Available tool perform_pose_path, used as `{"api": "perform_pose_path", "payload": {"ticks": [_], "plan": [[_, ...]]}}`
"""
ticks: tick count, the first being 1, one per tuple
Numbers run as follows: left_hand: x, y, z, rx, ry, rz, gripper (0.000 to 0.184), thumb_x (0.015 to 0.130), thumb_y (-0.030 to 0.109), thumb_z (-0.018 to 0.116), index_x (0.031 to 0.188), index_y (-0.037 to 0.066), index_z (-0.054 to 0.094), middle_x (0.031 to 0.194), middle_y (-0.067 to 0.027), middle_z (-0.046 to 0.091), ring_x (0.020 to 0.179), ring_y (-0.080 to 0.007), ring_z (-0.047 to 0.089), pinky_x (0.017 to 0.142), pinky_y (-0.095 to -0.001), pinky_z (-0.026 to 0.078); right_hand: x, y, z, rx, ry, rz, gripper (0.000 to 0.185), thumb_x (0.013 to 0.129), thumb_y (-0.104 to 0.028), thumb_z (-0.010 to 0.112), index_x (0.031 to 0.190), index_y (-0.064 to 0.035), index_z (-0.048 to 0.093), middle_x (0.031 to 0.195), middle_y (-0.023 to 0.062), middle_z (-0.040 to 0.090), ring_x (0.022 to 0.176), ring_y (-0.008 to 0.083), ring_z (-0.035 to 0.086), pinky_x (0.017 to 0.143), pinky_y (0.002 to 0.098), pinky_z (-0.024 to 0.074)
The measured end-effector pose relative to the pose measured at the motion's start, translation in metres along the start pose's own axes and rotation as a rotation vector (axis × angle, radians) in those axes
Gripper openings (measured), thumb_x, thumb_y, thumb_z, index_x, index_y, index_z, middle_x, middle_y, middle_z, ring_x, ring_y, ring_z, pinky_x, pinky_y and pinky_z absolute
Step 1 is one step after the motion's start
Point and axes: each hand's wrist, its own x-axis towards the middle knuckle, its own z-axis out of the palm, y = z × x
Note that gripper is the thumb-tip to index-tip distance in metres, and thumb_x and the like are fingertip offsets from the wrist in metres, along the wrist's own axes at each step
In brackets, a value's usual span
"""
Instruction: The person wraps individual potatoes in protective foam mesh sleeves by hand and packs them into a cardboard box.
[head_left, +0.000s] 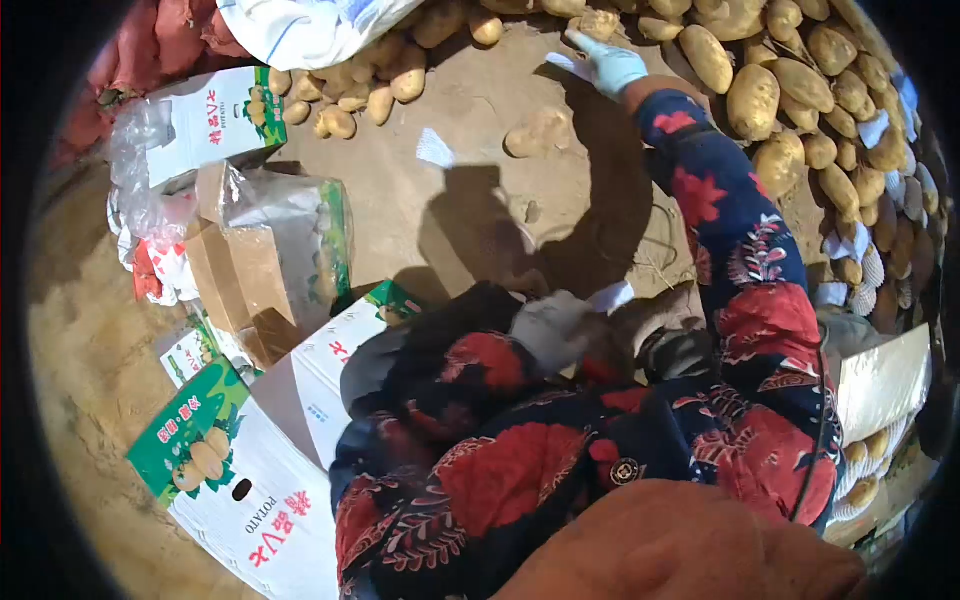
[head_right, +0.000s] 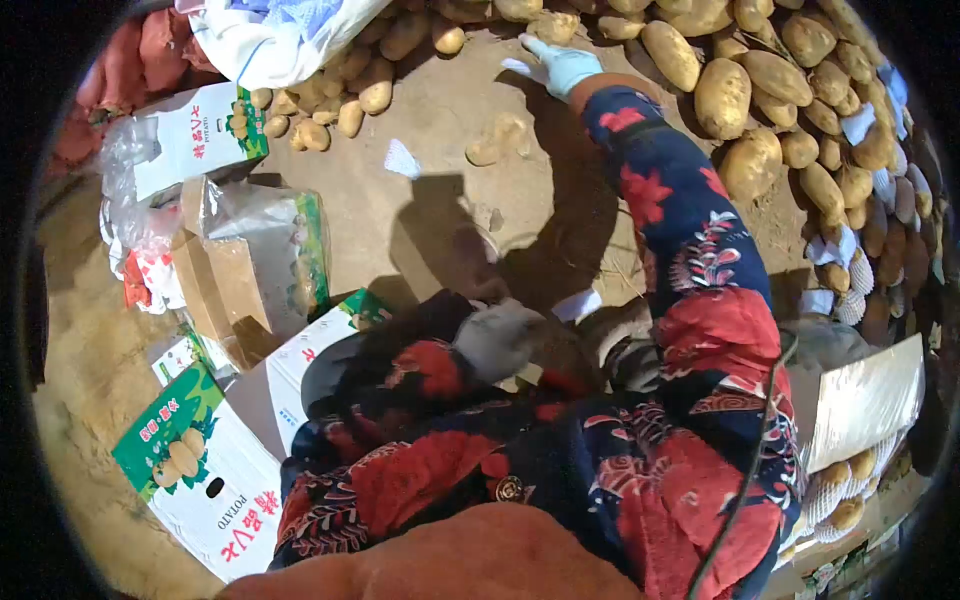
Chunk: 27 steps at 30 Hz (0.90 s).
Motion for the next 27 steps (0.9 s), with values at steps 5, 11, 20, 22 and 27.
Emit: {"api": "perform_pose_path", "payload": {"ticks": [5,11,20,22,27], "plan": [[0.031,-0.026,0.072,0.125,-0.036,-0.047,0.041,0.072,0.032,0.061,0.108,0.013,0.055,0.104,-0.0133,0.053,0.097,-0.0300,0.055,0.079,-0.0421,0.044,-0.012,0.004,0.041,-0.253,-0.165,-0.015,0.019,0.081,-0.015,0.050,0.098,-0.0135,0.057,0.091,0.0118,0.062,0.089,0.0296,0.061,0.073,0.0413,0.0479],[0.088,-0.068,0.139,0.516,-0.051,0.052,0.045,0.066,0.038,0.068,0.103,0.015,0.057,0.082,-0.0054,0.059,0.078,-0.0255,0.060,0.067,-0.0408,0.045,-0.208,-0.015,0.043,-0.222,-0.677,-0.045,0.022,0.078,-0.028,0.054,0.095,-0.0164,0.063,0.099,0.0089,0.062,0.094,0.0274,0.060,0.076,0.0402,0.0480],[0.141,-0.082,0.118,0.459,-0.192,0.222,0.050,0.089,0.051,0.025,0.115,0.017,0.051,0.103,-0.0151,0.060,0.094,-0.0350,0.058,0.077,-0.0477,0.044,-0.223,0.049,-0.114,-0.026,-0.434,0.214,0.031,0.078,-0.031,0.057,0.103,-0.0147,0.062,0.094,0.0173,0.063,0.092,0.0332,0.060,0.081,0.0397,0.0459],[0.141,-0.054,0.082,0.335,-0.051,-0.135,0.056,0.088,0.055,0.025,0.106,0.013,0.058,0.100,-0.0161,0.061,0.093,-0.0372,0.057,0.078,-0.0466,0.044,-0.206,0.080,-0.126,-0.129,-0.183,0.105,0.038,0.076,-0.038,0.059,0.107,-0.0149,0.060,0.097,0.0172,0.062,0.094,0.0346,0.058,0.081,0.0406,0.0460],[0.197,-0.060,0.022,0.014,0.632,-0.052,0.024,0.076,0.033,0.057,0.088,0.013,0.059,0.082,-0.0147,0.060,0.079,-0.0332,0.058,0.072,-0.0448,0.045,-0.099,0.148,-0.219,0.026,0.423,0.222,0.035,0.077,-0.032,0.060,0.105,-0.0097,0.061,0.103,0.0133,0.061,0.097,0.0274,0.058,0.084,0.0346,0.0449]]}}
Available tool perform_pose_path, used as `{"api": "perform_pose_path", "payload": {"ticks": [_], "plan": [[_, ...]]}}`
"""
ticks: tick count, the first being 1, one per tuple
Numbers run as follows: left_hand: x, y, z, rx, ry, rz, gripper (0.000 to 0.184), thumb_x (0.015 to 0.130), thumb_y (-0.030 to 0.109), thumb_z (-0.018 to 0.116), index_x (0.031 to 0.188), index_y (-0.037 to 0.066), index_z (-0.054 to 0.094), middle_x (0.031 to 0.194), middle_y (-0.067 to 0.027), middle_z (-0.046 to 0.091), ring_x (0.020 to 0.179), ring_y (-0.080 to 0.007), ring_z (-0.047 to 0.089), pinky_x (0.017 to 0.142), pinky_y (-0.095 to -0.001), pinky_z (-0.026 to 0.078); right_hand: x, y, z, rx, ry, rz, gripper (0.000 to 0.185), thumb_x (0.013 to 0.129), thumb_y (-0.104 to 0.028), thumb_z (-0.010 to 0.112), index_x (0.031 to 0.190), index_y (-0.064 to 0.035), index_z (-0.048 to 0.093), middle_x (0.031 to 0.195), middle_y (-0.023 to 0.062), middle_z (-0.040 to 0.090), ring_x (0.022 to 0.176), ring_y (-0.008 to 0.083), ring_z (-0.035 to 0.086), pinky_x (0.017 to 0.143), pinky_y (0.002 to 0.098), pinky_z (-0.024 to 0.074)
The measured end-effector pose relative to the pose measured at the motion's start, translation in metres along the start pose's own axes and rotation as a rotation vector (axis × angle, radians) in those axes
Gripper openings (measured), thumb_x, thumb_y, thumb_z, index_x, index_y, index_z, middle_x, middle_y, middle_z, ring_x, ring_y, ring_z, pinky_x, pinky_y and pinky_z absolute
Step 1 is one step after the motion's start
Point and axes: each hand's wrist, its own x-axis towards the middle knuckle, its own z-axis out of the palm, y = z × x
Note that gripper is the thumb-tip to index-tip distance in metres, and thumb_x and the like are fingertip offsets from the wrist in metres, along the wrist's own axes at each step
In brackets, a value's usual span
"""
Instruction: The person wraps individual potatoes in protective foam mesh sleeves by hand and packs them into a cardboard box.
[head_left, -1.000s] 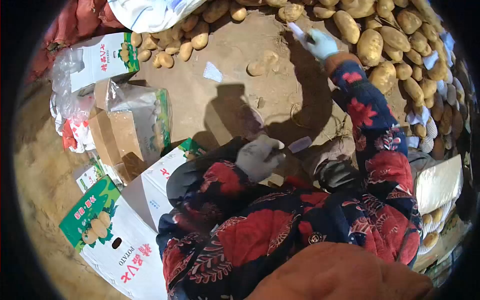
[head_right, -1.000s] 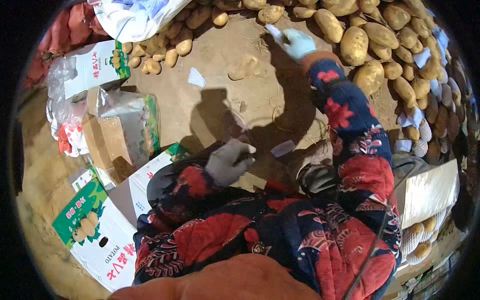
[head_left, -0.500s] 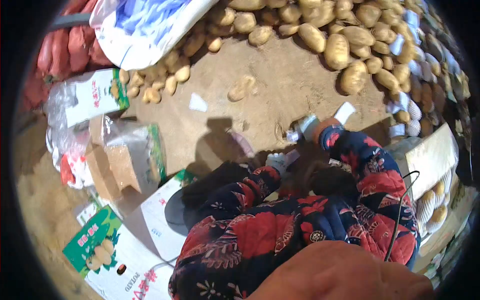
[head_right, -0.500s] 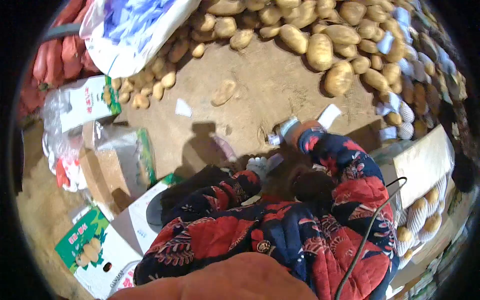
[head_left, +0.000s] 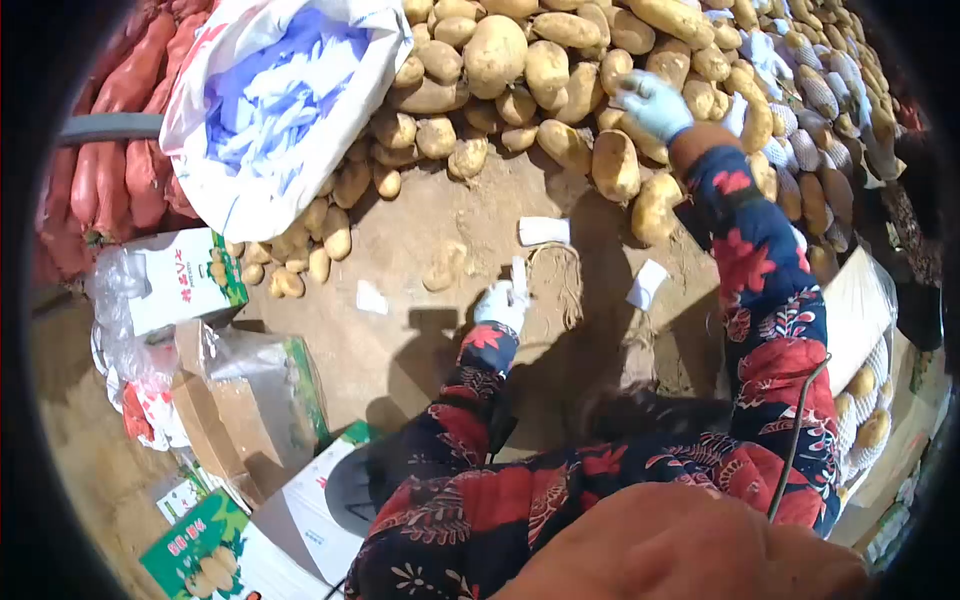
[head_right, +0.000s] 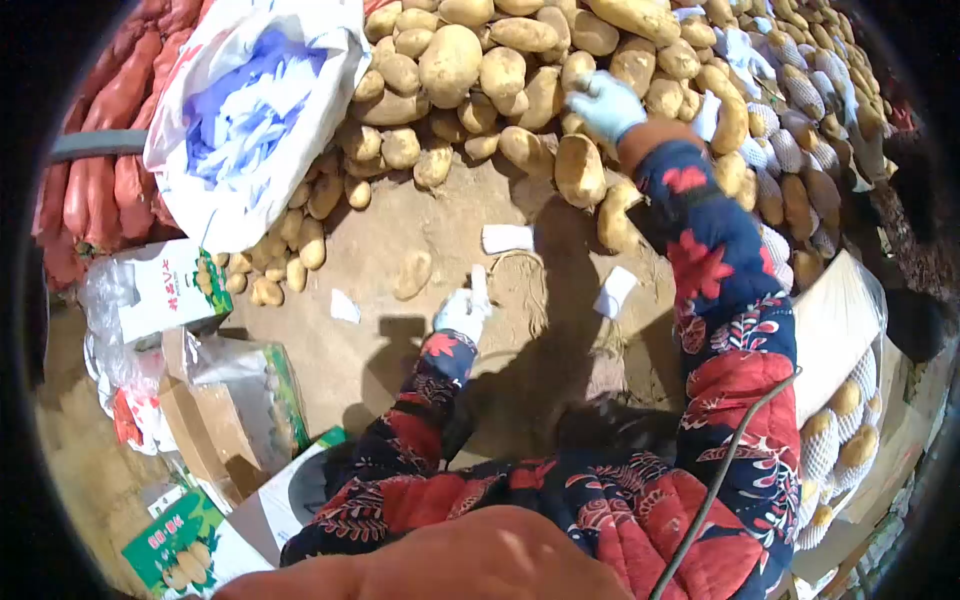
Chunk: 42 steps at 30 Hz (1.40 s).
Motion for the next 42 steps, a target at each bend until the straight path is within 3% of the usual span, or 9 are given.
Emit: {"api": "perform_pose_path", "payload": {"ticks": [2,3,6,11,17,25,27,39,42], "plan": [[0.046,0.004,-0.020,0.246,0.302,0.147,0.017,0.072,0.027,0.059,0.085,0.016,0.060,0.076,-0.0108,0.058,0.073,-0.0298,0.057,0.066,-0.0420,0.044,0.061,0.016,-0.006,0.274,0.124,0.049,0.030,0.081,-0.019,0.061,0.107,-0.0058,0.061,0.099,0.0058,0.064,0.091,0.0134,0.059,0.083,0.0276,0.0452],[0.066,0.025,-0.054,0.510,0.013,0.078,0.015,0.071,0.026,0.060,0.084,0.017,0.060,0.077,-0.0081,0.058,0.073,-0.0274,0.056,0.064,-0.0403,0.044,0.087,0.029,-0.003,0.263,0.221,0.021,0.030,0.080,-0.018,0.061,0.108,-0.0068,0.061,0.100,0.0052,0.064,0.089,0.0125,0.059,0.082,0.0266,0.0449],[0.094,-0.004,-0.060,0.505,0.575,0.399,0.015,0.071,0.026,0.060,0.081,0.015,0.060,0.079,-0.0052,0.058,0.072,-0.0262,0.055,0.059,-0.0413,0.042,0.142,0.046,0.000,0.133,0.264,0.070,0.035,0.079,-0.023,0.062,0.111,-0.0102,0.060,0.103,0.0076,0.064,0.093,0.0158,0.060,0.083,0.0275,0.0447],[0.113,-0.026,-0.037,0.644,-0.079,0.267,0.040,0.071,0.027,0.060,0.110,0.020,0.059,0.076,-0.0059,0.055,0.085,-0.0247,0.051,0.080,-0.0451,0.037,0.181,0.039,0.012,-0.235,0.135,0.207,0.041,0.076,-0.017,0.050,0.116,-0.0175,0.056,0.112,0.0124,0.059,0.104,0.0300,0.055,0.091,0.0370,0.0426],[0.123,-0.039,-0.051,0.579,-0.086,0.310,0.028,0.073,0.033,0.058,0.098,0.020,0.062,0.080,-0.0041,0.057,0.083,-0.0240,0.053,0.078,-0.0444,0.038,0.241,0.080,0.043,-0.077,0.023,-0.076,0.048,0.075,-0.010,0.055,0.123,-0.0099,0.050,0.124,0.0156,0.050,0.114,0.0313,0.047,0.097,0.0330,0.0366],[0.127,-0.053,-0.052,0.559,-0.190,0.388,0.029,0.075,0.035,0.056,0.100,0.021,0.062,0.082,-0.0037,0.059,0.083,-0.0225,0.055,0.076,-0.0433,0.040,0.265,0.034,0.050,-0.678,-0.076,-0.063,0.065,0.066,-0.050,0.062,0.117,-0.0123,0.054,0.118,0.0168,0.055,0.110,0.0319,0.051,0.091,0.0375,0.0422],[0.127,-0.041,-0.063,0.573,-0.213,0.403,0.035,0.075,0.035,0.055,0.107,0.021,0.059,0.083,-0.0042,0.059,0.083,-0.0234,0.055,0.076,-0.0431,0.040,0.277,0.052,0.060,-0.432,-0.261,0.155,0.063,0.063,-0.051,0.065,0.112,-0.0122,0.058,0.111,0.0164,0.059,0.106,0.0321,0.054,0.088,0.0386,0.0438],[0.119,-0.031,-0.063,0.656,-0.294,0.350,0.060,0.078,0.033,0.053,0.134,0.028,0.035,0.094,-0.0067,0.056,0.094,-0.0272,0.050,0.080,-0.0476,0.037,0.138,0.003,0.023,0.090,0.251,0.323,0.084,0.058,-0.053,0.072,0.116,0.0033,0.050,0.110,0.0202,0.058,0.103,0.0296,0.057,0.088,0.0346,0.0438],[0.122,-0.020,-0.067,0.663,-0.321,0.258,0.033,0.077,0.035,0.055,0.107,0.020,0.060,0.092,-0.0084,0.060,0.092,-0.0268,0.055,0.081,-0.0456,0.041,0.064,-0.024,-0.012,0.723,0.210,0.412,0.070,0.061,-0.038,0.077,0.112,0.0048,0.052,0.099,0.0115,0.061,0.086,0.0166,0.058,0.076,0.0282,0.0478]]}}
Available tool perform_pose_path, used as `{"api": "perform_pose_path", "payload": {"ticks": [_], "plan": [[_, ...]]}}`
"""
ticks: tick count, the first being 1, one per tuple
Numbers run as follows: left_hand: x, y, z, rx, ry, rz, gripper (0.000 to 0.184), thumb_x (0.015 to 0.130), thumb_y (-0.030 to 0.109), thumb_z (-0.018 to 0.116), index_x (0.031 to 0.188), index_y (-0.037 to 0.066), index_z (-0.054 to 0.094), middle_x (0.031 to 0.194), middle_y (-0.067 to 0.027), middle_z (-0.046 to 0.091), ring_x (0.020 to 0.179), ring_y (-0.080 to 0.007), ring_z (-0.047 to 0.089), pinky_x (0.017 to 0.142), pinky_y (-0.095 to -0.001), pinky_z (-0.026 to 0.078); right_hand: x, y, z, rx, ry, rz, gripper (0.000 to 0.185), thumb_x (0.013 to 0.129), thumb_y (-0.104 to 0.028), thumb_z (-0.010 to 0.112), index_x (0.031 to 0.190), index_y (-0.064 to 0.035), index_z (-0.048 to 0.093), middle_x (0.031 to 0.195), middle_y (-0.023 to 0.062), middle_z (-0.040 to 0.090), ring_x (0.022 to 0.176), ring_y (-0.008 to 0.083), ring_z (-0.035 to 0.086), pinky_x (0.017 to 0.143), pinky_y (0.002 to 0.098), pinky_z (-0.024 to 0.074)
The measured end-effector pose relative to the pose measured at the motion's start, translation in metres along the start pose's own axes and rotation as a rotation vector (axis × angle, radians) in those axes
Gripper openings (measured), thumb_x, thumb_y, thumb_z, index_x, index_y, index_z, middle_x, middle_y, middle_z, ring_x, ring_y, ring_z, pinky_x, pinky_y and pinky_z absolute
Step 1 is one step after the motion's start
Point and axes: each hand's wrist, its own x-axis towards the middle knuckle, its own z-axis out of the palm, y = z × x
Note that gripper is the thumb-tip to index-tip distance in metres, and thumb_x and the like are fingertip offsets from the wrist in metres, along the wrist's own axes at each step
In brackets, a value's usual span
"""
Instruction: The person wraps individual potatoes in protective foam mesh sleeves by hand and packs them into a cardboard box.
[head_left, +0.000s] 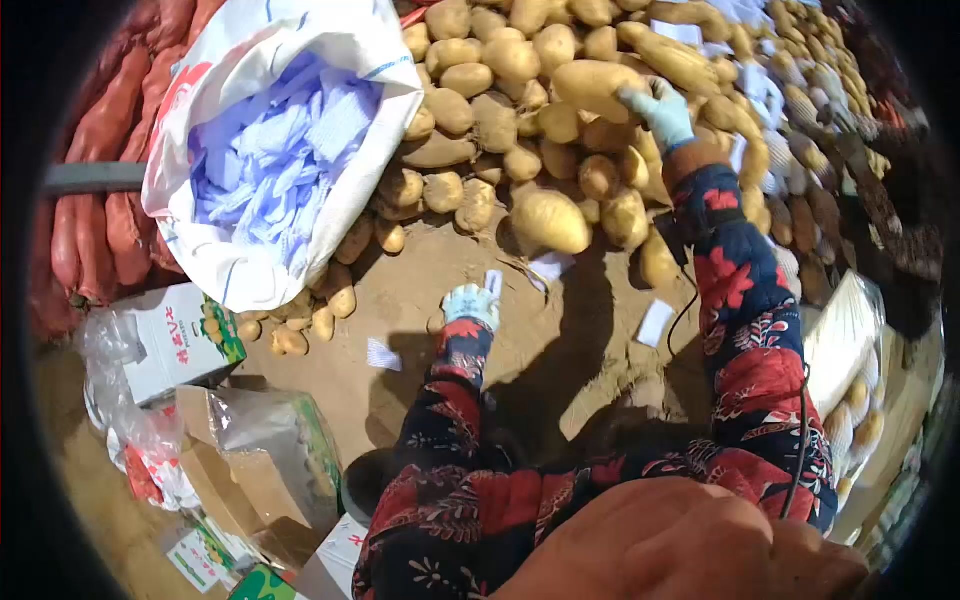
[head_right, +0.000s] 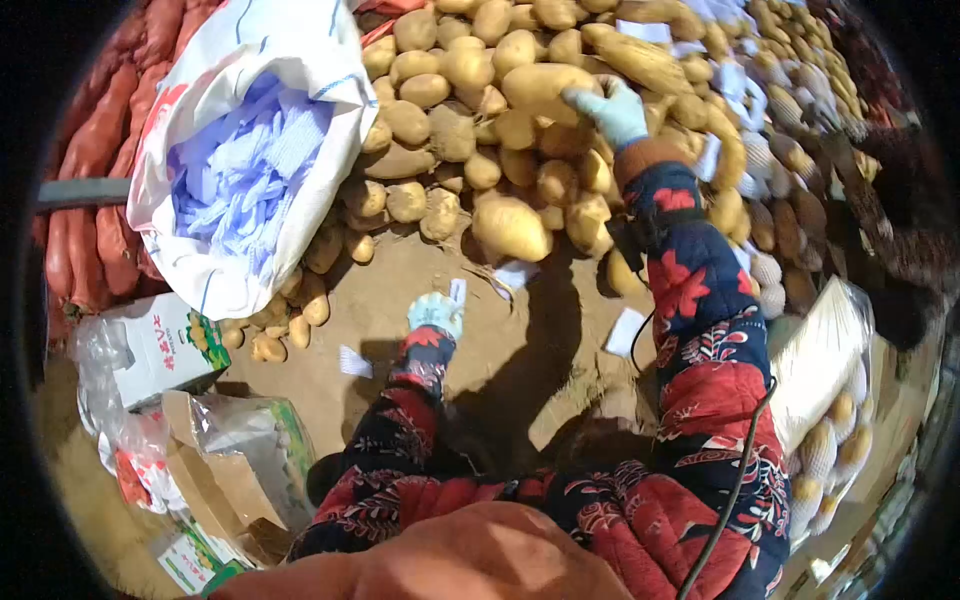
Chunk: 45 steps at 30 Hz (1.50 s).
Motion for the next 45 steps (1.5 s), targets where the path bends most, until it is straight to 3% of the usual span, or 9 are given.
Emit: {"api": "perform_pose_path", "payload": {"ticks": [3,6,8,10,21,29,39,40,45], "plan": [[0.003,0.008,-0.011,0.071,0.046,-0.036,0.028,0.081,0.034,0.054,0.095,0.011,0.063,0.090,-0.0131,0.063,0.085,-0.0301,0.060,0.073,-0.0405,0.046,-0.085,-0.022,-0.043,0.043,0.009,0.103,0.063,0.064,-0.031,0.077,0.109,0.0049,0.053,0.095,0.0091,0.061,0.081,0.0134,0.058,0.070,0.0255,0.0485],[0.024,0.030,-0.019,-0.732,0.207,-0.233,0.035,0.086,0.034,0.050,0.110,0.009,0.055,0.090,-0.0117,0.064,0.079,-0.0304,0.061,0.072,-0.0385,0.047,-0.165,-0.037,-0.071,0.070,0.076,-0.128,0.062,0.061,-0.029,0.078,0.109,0.0018,0.053,0.097,0.0102,0.061,0.086,0.0150,0.059,0.076,0.0276,0.0486],[0.017,0.096,-0.064,-2.083,0.416,-0.093,0.035,0.091,0.035,0.045,0.108,0.006,0.052,0.090,-0.0117,0.060,0.082,-0.0316,0.058,0.077,-0.0420,0.048,-0.227,-0.071,-0.076,-0.102,0.096,-0.173,0.062,0.060,-0.030,0.079,0.108,0.0001,0.055,0.099,0.0106,0.062,0.088,0.0148,0.059,0.079,0.0276,0.0484],[-0.031,0.164,-0.141,-2.727,-0.464,0.192,0.041,0.091,0.042,0.041,0.106,0.005,0.052,0.091,-0.0164,0.058,0.085,-0.0352,0.057,0.077,-0.0476,0.049,-0.279,-0.094,-0.075,-0.245,0.075,-0.239,0.061,0.059,-0.034,0.079,0.107,-0.0026,0.057,0.101,0.0111,0.061,0.091,0.0184,0.060,0.081,0.0301,0.0478],[-0.115,0.224,-0.135,-2.624,-0.293,0.275,0.049,0.090,0.048,0.036,0.107,0.005,0.051,0.092,-0.0171,0.058,0.084,-0.0365,0.057,0.075,-0.0508,0.049,-0.398,-0.079,-0.113,-0.082,0.082,-0.484,0.043,0.067,-0.019,0.074,0.104,-0.0036,0.059,0.104,0.0074,0.056,0.098,0.0185,0.054,0.087,0.0317,0.0434],[-0.116,0.231,-0.131,-2.448,-0.063,0.227,0.057,0.090,0.055,0.026,0.106,0.007,0.053,0.091,-0.0158,0.060,0.087,-0.0369,0.057,0.078,-0.0534,0.047,-0.413,-0.055,-0.121,0.373,-0.243,0.044,0.068,0.076,-0.036,0.060,0.130,-0.0036,0.036,0.113,0.0109,0.050,0.089,0.0162,0.054,0.060,0.0243,0.0494],[-0.092,0.224,-0.133,-2.517,-0.504,0.526,0.066,0.086,0.061,0.028,0.108,0.004,0.053,0.104,-0.0189,0.059,0.096,-0.0383,0.055,0.085,-0.0523,0.044,-0.410,-0.047,-0.128,0.519,-0.196,-0.045,0.067,0.068,-0.023,0.057,0.127,0.0010,0.037,0.115,0.0126,0.049,0.094,0.0197,0.055,0.074,0.0336,0.0498],[-0.121,0.249,-0.155,-2.213,-0.004,0.314,0.061,0.087,0.057,0.032,0.114,0.006,0.053,0.109,-0.0167,0.058,0.097,-0.0356,0.055,0.086,-0.0495,0.045,-0.410,-0.044,-0.130,0.714,-0.232,-0.001,0.066,0.067,-0.021,0.056,0.127,0.0005,0.037,0.116,0.0124,0.049,0.095,0.0207,0.055,0.074,0.0335,0.0498],[-0.119,0.252,-0.159,-2.133,-0.028,0.407,0.057,0.088,0.054,0.035,0.117,0.008,0.052,0.112,-0.0156,0.057,0.098,-0.0335,0.056,0.086,-0.0485,0.045,-0.408,-0.046,-0.131,1.306,-0.399,0.269,0.051,0.082,-0.027,0.054,0.127,-0.0053,0.042,0.117,0.0128,0.054,0.098,0.0252,0.058,0.073,0.0406,0.0523]]}}
